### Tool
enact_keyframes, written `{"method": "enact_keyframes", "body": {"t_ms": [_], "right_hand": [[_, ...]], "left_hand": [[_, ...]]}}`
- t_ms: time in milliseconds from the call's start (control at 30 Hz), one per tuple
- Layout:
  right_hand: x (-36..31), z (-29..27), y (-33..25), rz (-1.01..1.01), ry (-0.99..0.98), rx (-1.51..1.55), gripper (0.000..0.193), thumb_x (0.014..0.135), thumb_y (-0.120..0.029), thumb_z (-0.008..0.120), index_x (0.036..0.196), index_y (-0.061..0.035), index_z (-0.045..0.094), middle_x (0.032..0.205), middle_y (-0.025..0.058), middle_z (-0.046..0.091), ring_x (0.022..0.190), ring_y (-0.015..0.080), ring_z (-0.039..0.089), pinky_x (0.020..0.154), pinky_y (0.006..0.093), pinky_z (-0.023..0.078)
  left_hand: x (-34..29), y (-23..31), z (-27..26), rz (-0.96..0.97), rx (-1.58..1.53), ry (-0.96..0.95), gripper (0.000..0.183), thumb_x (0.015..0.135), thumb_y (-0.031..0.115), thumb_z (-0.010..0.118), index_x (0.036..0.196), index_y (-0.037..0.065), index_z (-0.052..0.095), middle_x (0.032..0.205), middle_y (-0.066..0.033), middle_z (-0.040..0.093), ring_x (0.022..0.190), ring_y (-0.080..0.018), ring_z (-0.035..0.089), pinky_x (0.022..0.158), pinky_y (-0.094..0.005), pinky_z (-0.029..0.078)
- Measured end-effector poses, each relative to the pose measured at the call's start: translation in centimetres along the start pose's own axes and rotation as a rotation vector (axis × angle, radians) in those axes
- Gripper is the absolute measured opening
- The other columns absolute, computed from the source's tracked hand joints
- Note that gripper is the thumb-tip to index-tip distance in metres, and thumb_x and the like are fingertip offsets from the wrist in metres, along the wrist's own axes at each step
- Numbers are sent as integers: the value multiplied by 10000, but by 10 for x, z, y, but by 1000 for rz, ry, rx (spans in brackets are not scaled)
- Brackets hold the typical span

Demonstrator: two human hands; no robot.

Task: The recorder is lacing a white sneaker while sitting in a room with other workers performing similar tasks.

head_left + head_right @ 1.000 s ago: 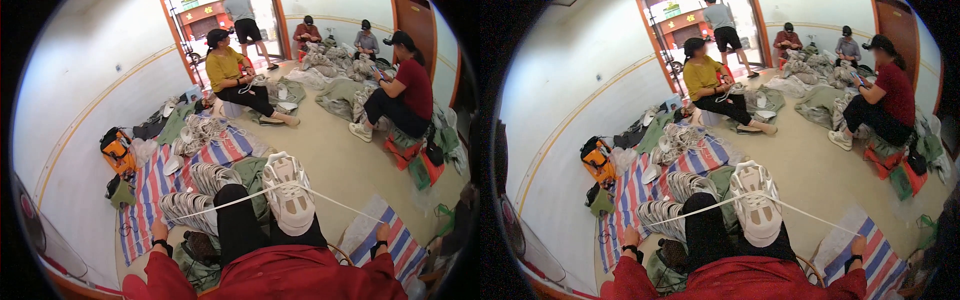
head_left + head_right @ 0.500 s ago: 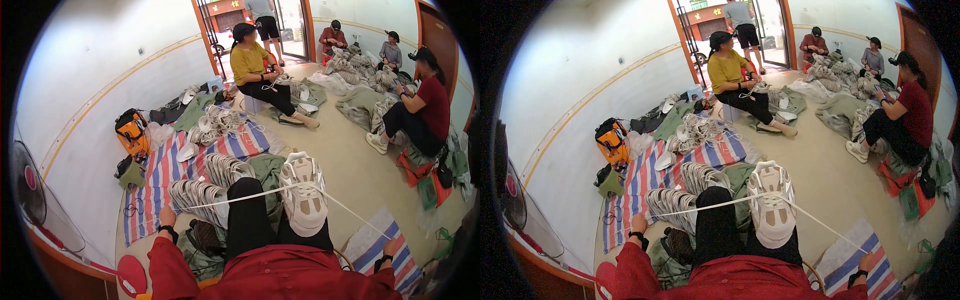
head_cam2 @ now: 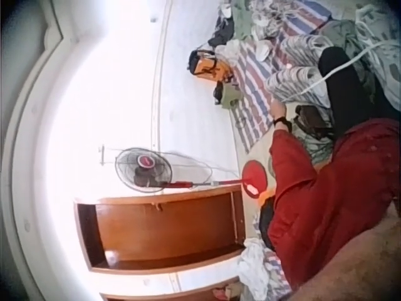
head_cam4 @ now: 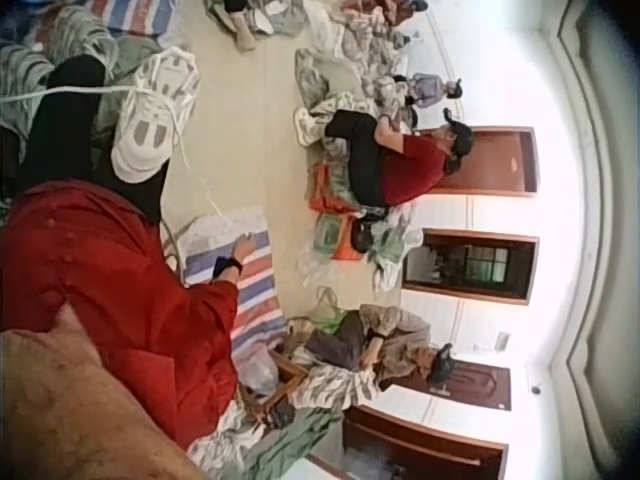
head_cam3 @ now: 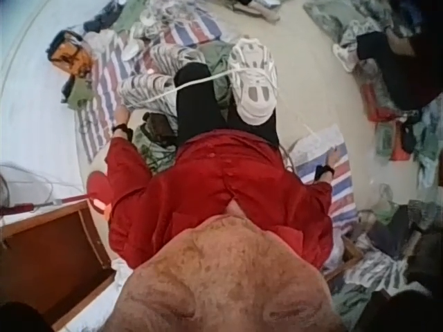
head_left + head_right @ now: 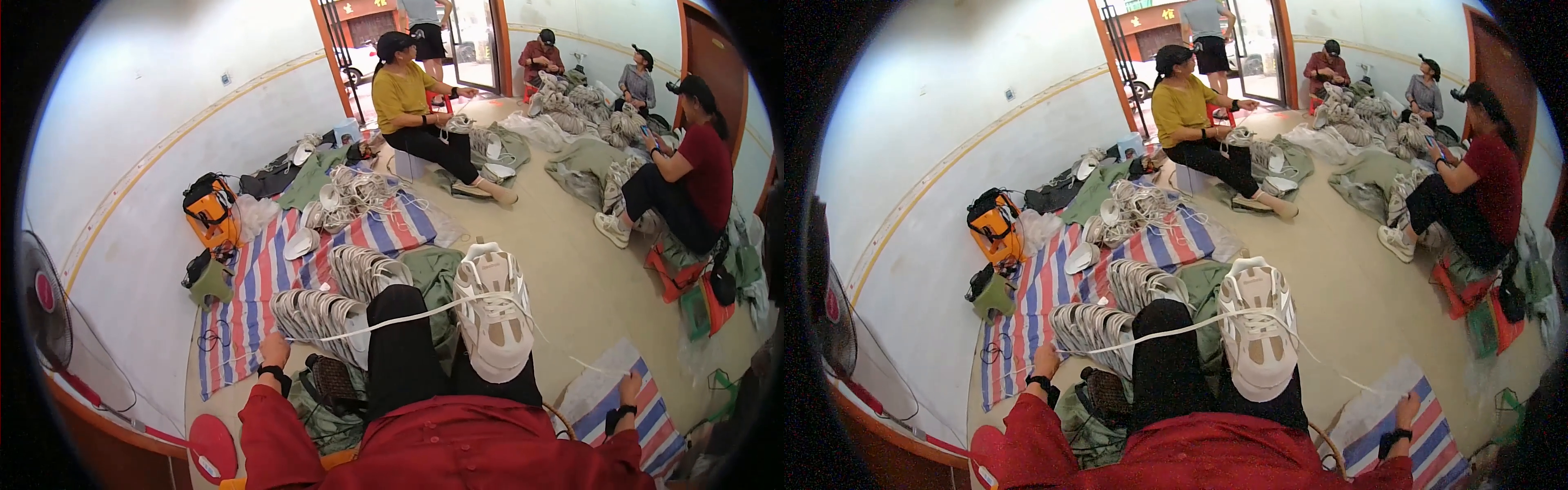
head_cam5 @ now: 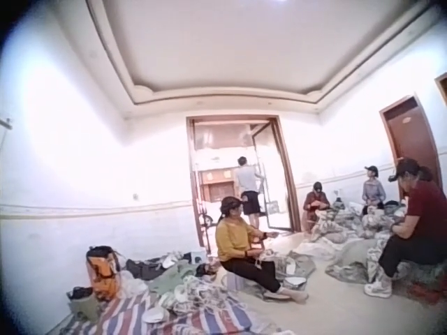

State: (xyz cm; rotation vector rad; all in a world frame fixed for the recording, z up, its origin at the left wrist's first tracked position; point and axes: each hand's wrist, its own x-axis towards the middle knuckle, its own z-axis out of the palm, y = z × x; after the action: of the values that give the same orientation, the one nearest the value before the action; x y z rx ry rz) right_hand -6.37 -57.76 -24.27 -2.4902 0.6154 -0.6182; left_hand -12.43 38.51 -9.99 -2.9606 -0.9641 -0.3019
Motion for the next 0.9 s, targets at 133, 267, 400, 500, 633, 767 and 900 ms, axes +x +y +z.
{"method": "enact_keyframes", "body": {"t_ms": [133, 267, 400, 500, 633, 767, 900], "right_hand": [[35, 24, -97, -176, -191, 267, 165, 713, -60, 507, 838, 32, 564, 678, 192, 518, 630, 318, 518, 601, 406, 422], [41, 0, -264, -312, -300, 581, 142, 858, -88, 544, 942, 7, 607, 641, 30, 522, 577, 102, 489, 529, 261, 404], [27, -7, -362, -367, -436, 789, 138, 886, -57, 516, 975, -2, 606, 678, -2, 539, 614, 69, 501, 570, 227, 421], [17, -4, -399, -386, -525, 867, 147, 889, -42, 509, 987, -5, 613, 707, -15, 550, 634, 59, 505, 589, 214, 426], [10, 2, -426, -406, -647, 1000, 167, 886, -27, 510, 1009, -15, 622, 753, -31, 563, 663, 50, 515, 608, 203, 434], [2, 11, -437, -367, -701, 1054, 160, 898, -32, 503, 1006, -14, 619, 751, -34, 560, 652, 39, 495, 594, 204, 423], [-2, 18, -433, -305, -732, 1064, 140, 909, -57, 520, 995, -12, 620, 733, -43, 555, 643, 34, 480, 582, 200, 408]], "left_hand": [[17, 43, -18, 183, -177, 21, 173, 784, 158, 544, 863, 31, 631, 825, -227, 634, 799, -444, 599, 726, -494, 474], [31, 128, -48, 453, -504, 187, 209, 799, 189, 531, 894, 26, 619, 765, -227, 619, 752, -426, 594, 658, -502, 438], [13, 228, -102, 513, -821, 59, 162, 812, 104, 558, 933, 21, 626, 716, -132, 629, 660, -244, 618, 640, -347, 474], [-11, 287, -127, 599, -924, -9, 128, 825, 75, 572, 921, 11, 625, 715, -81, 626, 672, -145, 603, 655, -276, 469], [-33, 344, -120, 630, -1152, -173, 113, 848, 58, 558, 920, 9, 630, 737, -57, 640, 697, -105, 599, 663, -261, 473], [-51, 386, -116, 548, -1406, -319, 107, 861, 39, 547, 922, 5, 629, 756, -36, 647, 717, -88, 599, 672, -243, 474], [-61, 407, -106, 527, -1441, -385, 97, 896, 38, 554, 956, -15, 608, 810, -49, 646, 757, -97, 617, 705, -233, 495]]}}
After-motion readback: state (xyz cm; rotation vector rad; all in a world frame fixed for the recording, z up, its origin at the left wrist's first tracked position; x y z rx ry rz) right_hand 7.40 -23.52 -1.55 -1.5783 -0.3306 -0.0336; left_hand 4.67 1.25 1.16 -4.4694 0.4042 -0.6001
